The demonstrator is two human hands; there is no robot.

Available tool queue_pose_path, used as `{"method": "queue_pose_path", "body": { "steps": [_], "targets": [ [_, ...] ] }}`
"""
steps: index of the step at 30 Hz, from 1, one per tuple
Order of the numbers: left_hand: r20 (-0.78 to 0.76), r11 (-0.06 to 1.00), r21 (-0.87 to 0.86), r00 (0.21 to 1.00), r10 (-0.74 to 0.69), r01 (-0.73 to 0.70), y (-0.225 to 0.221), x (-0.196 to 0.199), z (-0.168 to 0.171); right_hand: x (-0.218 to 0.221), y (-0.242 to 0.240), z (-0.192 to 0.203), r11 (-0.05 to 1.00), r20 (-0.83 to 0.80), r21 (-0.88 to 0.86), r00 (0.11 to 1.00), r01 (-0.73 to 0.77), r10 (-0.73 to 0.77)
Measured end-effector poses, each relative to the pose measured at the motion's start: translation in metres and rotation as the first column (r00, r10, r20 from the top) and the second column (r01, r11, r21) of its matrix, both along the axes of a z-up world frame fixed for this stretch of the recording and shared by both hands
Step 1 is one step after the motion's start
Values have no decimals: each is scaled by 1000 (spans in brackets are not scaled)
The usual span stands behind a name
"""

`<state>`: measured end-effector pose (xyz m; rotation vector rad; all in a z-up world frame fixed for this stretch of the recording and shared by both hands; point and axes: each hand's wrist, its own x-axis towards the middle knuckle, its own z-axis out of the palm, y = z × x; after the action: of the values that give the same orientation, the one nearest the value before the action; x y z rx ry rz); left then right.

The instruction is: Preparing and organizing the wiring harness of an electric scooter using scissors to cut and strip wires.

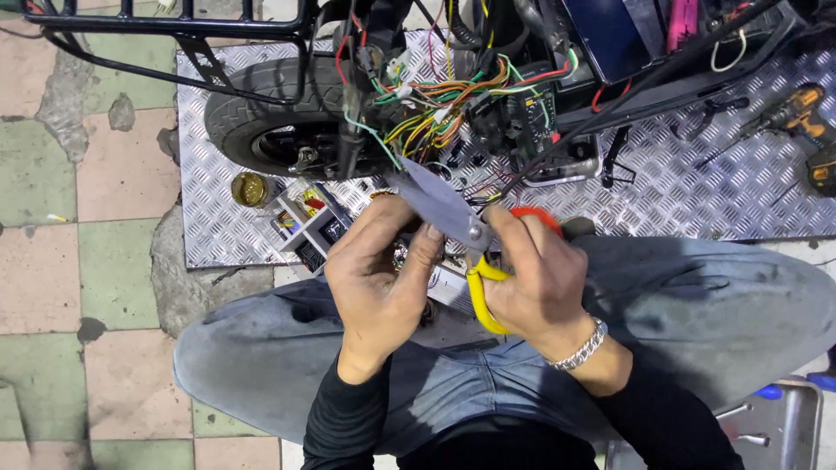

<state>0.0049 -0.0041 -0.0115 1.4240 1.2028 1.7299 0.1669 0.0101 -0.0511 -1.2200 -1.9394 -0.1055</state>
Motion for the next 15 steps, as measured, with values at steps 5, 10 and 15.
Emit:
{"method": "queue_pose_path", "body": {
  "steps": [5,10,15],
  "targets": [
    [-1,1000,-14,1000,8,-8,1,7,4,0,-1,15,978,-218,-153,970,-143,108],
    [163,997,-60,986,-36,46,3,4,7,4,0,46,895,-650,-280,755,-347,89],
    [181,968,-229,982,-58,100,-1,-4,13,-4,2,83,762,-646,-424,753,-490,124]
  ]
}}
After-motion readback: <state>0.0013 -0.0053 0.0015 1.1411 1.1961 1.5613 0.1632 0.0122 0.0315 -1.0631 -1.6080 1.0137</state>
